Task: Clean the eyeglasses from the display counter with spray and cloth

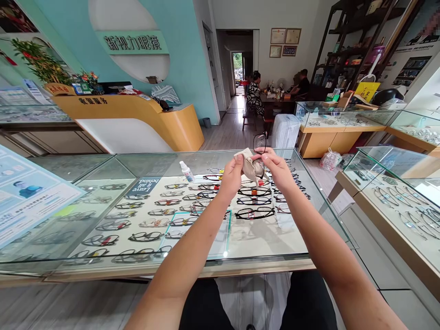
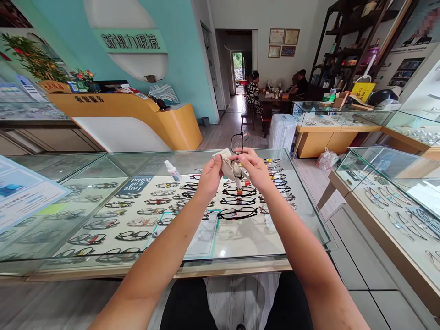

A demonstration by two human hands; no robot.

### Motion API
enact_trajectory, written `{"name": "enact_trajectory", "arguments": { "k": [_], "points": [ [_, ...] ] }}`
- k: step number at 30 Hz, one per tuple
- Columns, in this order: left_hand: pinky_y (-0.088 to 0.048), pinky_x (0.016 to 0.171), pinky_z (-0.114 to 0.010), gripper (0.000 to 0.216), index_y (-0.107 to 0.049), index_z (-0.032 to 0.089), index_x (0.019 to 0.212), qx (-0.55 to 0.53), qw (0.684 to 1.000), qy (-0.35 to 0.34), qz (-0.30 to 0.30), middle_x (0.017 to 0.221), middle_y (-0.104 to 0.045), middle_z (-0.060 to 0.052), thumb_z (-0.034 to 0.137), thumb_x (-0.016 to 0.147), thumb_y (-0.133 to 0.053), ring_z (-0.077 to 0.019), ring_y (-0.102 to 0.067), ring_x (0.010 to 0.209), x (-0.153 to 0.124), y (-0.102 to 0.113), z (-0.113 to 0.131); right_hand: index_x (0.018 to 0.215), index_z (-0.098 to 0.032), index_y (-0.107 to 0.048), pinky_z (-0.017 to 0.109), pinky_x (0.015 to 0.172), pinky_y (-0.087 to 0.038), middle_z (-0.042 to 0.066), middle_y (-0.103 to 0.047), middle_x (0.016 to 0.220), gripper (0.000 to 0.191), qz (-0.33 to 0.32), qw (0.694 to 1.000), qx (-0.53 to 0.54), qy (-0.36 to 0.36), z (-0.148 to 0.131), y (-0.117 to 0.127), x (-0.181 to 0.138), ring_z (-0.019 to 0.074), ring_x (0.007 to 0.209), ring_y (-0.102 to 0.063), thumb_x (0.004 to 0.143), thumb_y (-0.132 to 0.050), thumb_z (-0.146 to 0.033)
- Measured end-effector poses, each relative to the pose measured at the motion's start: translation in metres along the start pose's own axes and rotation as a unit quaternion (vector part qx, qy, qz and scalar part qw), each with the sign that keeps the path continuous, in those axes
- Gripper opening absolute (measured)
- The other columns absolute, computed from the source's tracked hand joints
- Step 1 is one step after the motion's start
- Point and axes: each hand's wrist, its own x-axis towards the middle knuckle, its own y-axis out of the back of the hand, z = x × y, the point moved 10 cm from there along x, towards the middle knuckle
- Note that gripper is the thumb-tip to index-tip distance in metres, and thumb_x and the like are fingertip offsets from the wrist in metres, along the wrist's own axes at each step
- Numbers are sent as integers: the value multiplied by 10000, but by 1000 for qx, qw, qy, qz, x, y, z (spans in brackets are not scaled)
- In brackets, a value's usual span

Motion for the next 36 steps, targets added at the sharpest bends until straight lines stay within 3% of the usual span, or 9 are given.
{"name": "enact_trajectory", "arguments": {
  "k": [5, 11, 20, 25, 31, 36],
  "points": [
    [-560, 692, -266, 735, -793, 172, 1080, 26, 999, -7, 37, 851, -779, -48, 881, 914, -688, -183, -713, 798, 4, 15, -3, 1021, -298, -919, 513, 1308, -381, 110, -665, 1381, 546, -49, 996, -73, 15, -4, -13, -4, 322, 1433, -585, 1016, -638, -767],
    [-570, 733, -288, 777, -795, 180, 1039, 42, 998, -13, 35, 858, -791, -60, 930, 881, -670, -208, -733, 830, 6, 16, 10, 949, -283, -903, 517, 1293, -349, 110, -666, 1369, 561, -64, 994, -91, 0, -2, -15, -5, 332, 1436, -571, 1023, -624, -765],
    [-490, 582, -253, 736, -820, 175, 1008, 42, 998, -5, 40, 693, -714, -13, 890, 844, -759, -149, -639, 627, 5, 18, 22, 894, -247, -880, 434, 1087, -441, 66, -687, 1015, 574, -148, 987, -50, -35, 6, -35, -8, 260, 1052, -643, 998, -660, -767],
    [-510, 602, -242, 634, -786, 162, 915, -9, 999, 14, 43, 713, -724, 0, 719, 690, -992, -120, -614, 612, 7, 19, 22, 824, -234, -852, 399, 995, -457, 57, -718, 957, 551, -124, 991, -4, -47, 7, -32, -5, 242, 964, -640, 966, -711, -748],
    [-579, 741, -259, 660, -785, 170, 1045, -36, 998, 50, -30, 853, -809, -33, 514, 578, -1100, -159, -712, 760, 5, 1, 19, 728, -207, -795, 347, 818, -430, 29, -657, 841, 553, -74, 990, 68, -101, 20, -26, -4, 198, 828, -544, 846, -819, -747],
    [-529, 616, -252, 606, -715, 186, 905, 22, 1000, -2, -13, 765, -757, -2, 612, 635, -1050, -135, -645, 627, 1, -1, 31, 706, -210, -773, 333, 787, -442, 25, -653, 808, 547, -99, 979, 117, -133, 20, -35, -9, 190, 790, -531, 834, -833, -739]
  ]
}}
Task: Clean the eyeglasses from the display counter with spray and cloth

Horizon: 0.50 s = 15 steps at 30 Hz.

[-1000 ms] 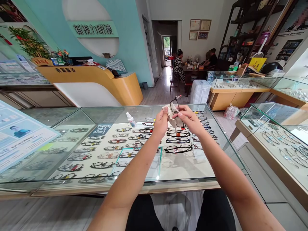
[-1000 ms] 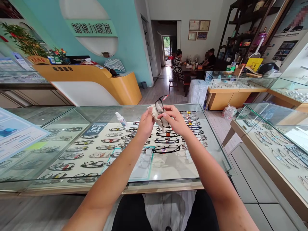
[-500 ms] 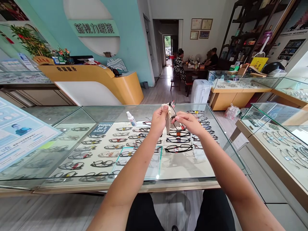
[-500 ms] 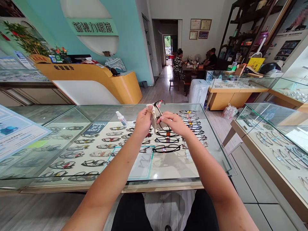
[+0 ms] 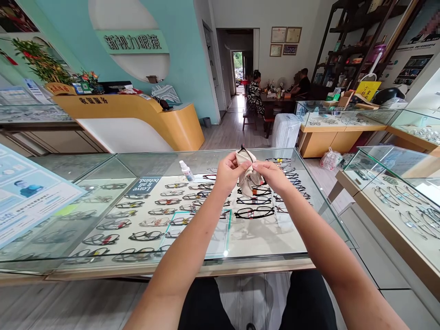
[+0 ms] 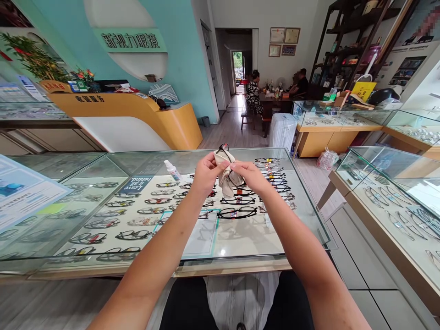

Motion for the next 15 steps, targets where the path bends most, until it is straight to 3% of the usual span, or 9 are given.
{"name": "enact_trajectory", "arguments": {
  "k": [4, 9, 12, 15],
  "points": [
    [-405, 468, -254, 621, -656, 210, 830, 14, 999, -21, 20, 626, -655, 36, 732, 711, -971, -104, -508, 456, -5, -1, 4, 762, -226, -826, 370, 918, -501, 49, -740, 894, 550, -54, 998, -35, 9, -6, -16, -3, 243, 910, -636, 853, -804, -767],
    [-365, 465, -258, 633, -637, 209, 761, 31, 998, -41, 41, 519, -551, 37, 807, 861, -819, -98, -444, 433, -5, 6, 7, 786, -222, -852, 377, 940, -511, 57, -750, 882, 536, -77, 996, -42, -1, -7, -22, -5, 250, 916, -665, 893, -787, -743],
    [-439, 523, -265, 639, -671, 195, 811, 28, 999, -11, -23, 572, -603, 10, 819, 877, -792, -126, -533, 507, -1, 3, 2, 808, -214, -864, 354, 879, -496, 65, -755, 921, 511, -60, 997, -51, -2, -6, -11, -5, 238, 897, -649, 927, -765, -701],
    [-526, 618, -275, 620, -705, 181, 917, 12, 996, 20, -83, 717, -706, -16, 754, 797, -908, -149, -631, 623, 1, -3, -1, 790, -198, -847, 329, 751, -457, 57, -739, 863, 508, -40, 998, -33, -19, -4, 1, -4, 203, 784, -599, 908, -778, -687]
  ]
}}
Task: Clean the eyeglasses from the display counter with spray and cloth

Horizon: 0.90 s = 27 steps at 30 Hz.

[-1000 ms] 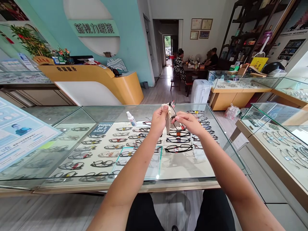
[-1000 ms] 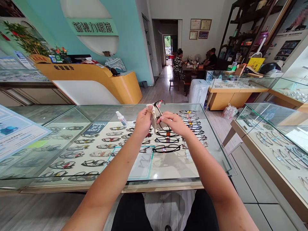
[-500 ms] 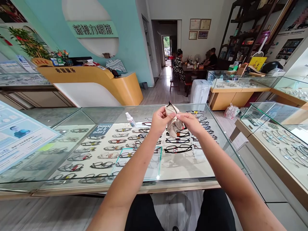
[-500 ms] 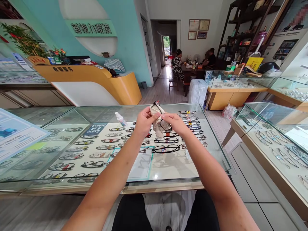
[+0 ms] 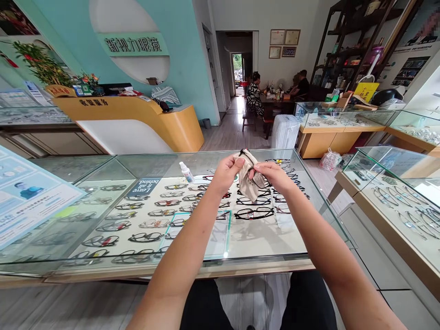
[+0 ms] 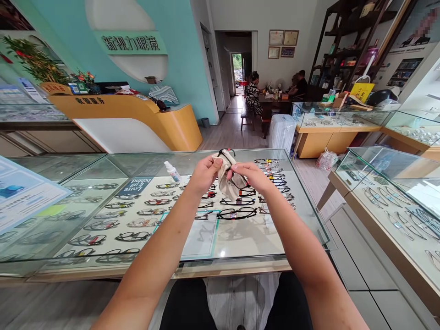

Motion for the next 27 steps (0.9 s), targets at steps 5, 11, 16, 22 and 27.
{"name": "enact_trajectory", "arguments": {
  "k": [5, 11, 16, 22, 27],
  "points": [
    [-549, 619, -282, 612, -705, 196, 994, 4, 1000, -10, 1, 749, -735, 6, 595, 675, -1041, -154, -658, 594, -2, -6, 5, 745, -193, -815, 307, 628, -392, 42, -698, 761, 552, 7, 998, 52, -29, 8, 0, 2, 173, 671, -537, 809, -834, -740],
    [-398, 454, -261, 548, -665, 216, 861, 29, 992, -57, 109, 572, -639, 38, 700, 814, -918, -121, -524, 427, -12, 1, 12, 751, -190, -813, 308, 676, -422, 51, -709, 796, 593, -35, 998, 47, -4, 9, -20, 3, 177, 721, -549, 834, -814, -777],
    [-416, 501, -274, 612, -668, 212, 787, 47, 993, -61, 91, 546, -609, 6, 799, 955, -716, -134, -518, 486, -9, 5, 11, 793, -190, -816, 321, 716, -446, 55, -715, 839, 559, -31, 999, 33, -3, 7, -17, 2, 190, 759, -586, 900, -780, -738],
    [-568, 683, -278, 648, -721, 181, 1043, 4, 1000, -21, -13, 795, -747, -13, 663, 718, -1006, -162, -686, 687, 1, -3, 7, 760, -191, -816, 308, 607, -361, 17, -651, 729, 552, 19, 999, 43, -12, 6, 3, 2, 142, 620, -460, 861, -813, -734],
    [-514, 525, -266, 612, -674, 200, 927, 9, 999, -30, 21, 703, -724, 20, 625, 679, -1037, -139, -629, 511, -2, -4, 9, 796, -183, -822, 302, 642, -414, 38, -693, 820, 573, -23, 999, 39, -1, 10, -9, 3, 156, 689, -529, 872, -809, -751]
  ]
}}
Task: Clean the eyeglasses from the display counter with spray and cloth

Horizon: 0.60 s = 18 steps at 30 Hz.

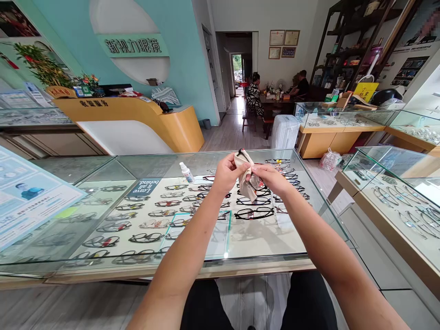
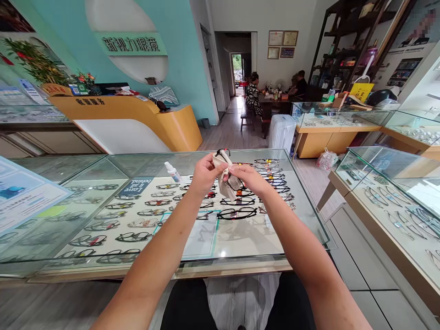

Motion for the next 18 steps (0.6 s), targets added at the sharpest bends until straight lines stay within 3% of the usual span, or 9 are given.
{"name": "enact_trajectory", "arguments": {
  "k": [5, 9, 15, 18],
  "points": [
    [-379, 431, -257, 603, -629, 212, 799, 24, 995, -41, 82, 526, -598, 40, 771, 854, -849, -111, -496, 399, -7, 7, 6, 812, -189, -815, 304, 748, -463, 36, -683, 842, 576, -32, 999, -18, 14, -3, -14, -2, 175, 789, -589, 930, -764, -750],
    [-412, 487, -250, 661, -631, 191, 717, 46, 986, -71, 141, 560, -581, 24, 811, 880, -794, -100, -494, 478, -8, 22, 7, 858, -202, -832, 325, 820, -489, 44, -684, 923, 573, -36, 997, -57, 22, -9, -18, -3, 194, 845, -608, 952, -734, -758],
    [-538, 565, -258, 695, -726, 191, 904, -16, 976, -57, 209, 756, -757, -39, 886, 889, -708, -171, -695, 637, 0, 51, -12, 929, -236, -865, 341, 1012, -502, 85, -678, 1267, 496, 50, 993, -51, 93, -18, 14, -1, 250, 1210, -634, 1005, -702, -698],
    [-563, 566, -273, 685, -734, 199, 946, -15, 971, -47, 235, 754, -757, -42, 881, 878, -724, -185, -716, 643, 0, 56, -14, 934, -239, -852, 339, 1022, -507, 92, -712, 1281, 481, 85, 991, -34, 98, -21, 28, -3, 262, 1278, -647, 1002, -707, -692]
  ]
}}
